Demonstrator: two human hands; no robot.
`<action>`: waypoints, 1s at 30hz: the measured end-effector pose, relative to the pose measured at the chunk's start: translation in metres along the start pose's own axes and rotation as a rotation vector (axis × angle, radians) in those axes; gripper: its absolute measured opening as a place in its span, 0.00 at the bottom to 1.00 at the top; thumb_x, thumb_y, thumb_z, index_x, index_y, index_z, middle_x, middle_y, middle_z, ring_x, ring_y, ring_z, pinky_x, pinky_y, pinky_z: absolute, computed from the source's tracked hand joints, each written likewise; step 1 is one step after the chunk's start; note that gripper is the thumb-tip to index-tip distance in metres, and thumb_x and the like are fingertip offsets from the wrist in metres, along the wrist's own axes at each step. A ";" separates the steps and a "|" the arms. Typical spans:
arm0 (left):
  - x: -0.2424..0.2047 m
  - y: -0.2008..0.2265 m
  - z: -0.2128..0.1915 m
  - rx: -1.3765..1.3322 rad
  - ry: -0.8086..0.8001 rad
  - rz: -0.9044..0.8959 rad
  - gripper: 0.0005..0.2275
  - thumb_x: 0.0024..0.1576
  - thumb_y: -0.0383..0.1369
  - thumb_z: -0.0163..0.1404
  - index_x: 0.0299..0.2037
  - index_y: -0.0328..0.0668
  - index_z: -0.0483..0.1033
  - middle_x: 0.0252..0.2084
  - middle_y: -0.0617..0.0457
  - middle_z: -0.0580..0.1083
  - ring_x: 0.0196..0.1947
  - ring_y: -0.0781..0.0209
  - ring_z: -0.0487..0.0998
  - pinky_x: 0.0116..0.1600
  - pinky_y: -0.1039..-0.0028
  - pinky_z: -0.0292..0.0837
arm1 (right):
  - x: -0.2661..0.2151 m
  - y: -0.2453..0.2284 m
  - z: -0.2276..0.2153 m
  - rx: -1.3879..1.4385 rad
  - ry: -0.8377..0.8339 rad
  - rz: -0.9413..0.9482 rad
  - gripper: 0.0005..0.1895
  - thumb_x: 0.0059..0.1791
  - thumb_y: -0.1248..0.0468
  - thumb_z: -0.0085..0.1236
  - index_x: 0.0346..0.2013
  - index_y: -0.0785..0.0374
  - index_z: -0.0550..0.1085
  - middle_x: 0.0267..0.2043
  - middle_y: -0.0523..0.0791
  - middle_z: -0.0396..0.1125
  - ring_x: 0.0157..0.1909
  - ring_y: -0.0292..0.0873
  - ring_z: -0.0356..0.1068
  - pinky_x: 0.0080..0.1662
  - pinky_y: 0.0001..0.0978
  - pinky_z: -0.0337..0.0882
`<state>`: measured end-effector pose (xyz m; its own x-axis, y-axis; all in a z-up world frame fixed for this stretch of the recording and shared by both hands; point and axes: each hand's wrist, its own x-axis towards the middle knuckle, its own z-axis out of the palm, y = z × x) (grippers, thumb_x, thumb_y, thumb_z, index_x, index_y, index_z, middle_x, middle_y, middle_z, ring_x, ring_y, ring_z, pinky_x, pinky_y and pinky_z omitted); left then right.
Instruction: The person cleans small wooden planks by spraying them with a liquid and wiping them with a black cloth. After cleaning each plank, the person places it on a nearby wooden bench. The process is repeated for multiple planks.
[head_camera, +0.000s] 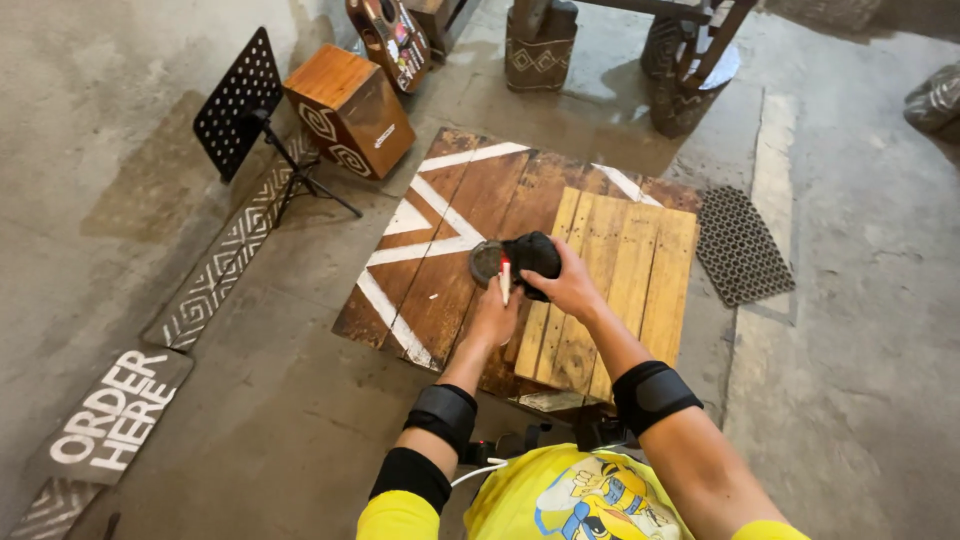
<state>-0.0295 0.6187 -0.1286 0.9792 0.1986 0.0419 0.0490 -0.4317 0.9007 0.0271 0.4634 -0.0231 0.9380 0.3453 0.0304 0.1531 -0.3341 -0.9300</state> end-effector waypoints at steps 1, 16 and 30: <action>0.001 0.003 0.001 -0.001 -0.007 0.002 0.21 0.64 0.36 0.49 0.63 0.35 0.61 0.53 0.28 0.73 0.53 0.27 0.73 0.52 0.48 0.69 | 0.001 0.006 0.000 0.000 0.006 0.004 0.35 0.43 0.65 0.69 0.63 0.64 0.65 0.55 0.49 0.69 0.55 0.45 0.70 0.53 0.37 0.73; -0.010 -0.002 -0.009 0.016 0.010 0.026 0.39 0.49 0.28 0.64 0.67 0.36 0.49 0.63 0.31 0.64 0.62 0.31 0.67 0.61 0.51 0.65 | -0.009 0.000 0.018 -0.183 -0.113 0.026 0.32 0.42 0.67 0.63 0.61 0.59 0.66 0.52 0.52 0.71 0.55 0.50 0.72 0.55 0.41 0.73; -0.001 -0.010 0.019 0.068 0.082 0.265 0.27 0.54 0.24 0.54 0.65 0.40 0.63 0.61 0.33 0.64 0.60 0.33 0.68 0.61 0.54 0.67 | -0.018 0.057 -0.003 -0.166 0.072 -0.100 0.30 0.44 0.77 0.50 0.61 0.60 0.74 0.56 0.54 0.72 0.60 0.54 0.70 0.60 0.40 0.69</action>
<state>-0.0271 0.6059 -0.1458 0.9404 0.1403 0.3097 -0.1911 -0.5352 0.8228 0.0197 0.4353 -0.0760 0.9346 0.3221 0.1509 0.2897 -0.4431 -0.8484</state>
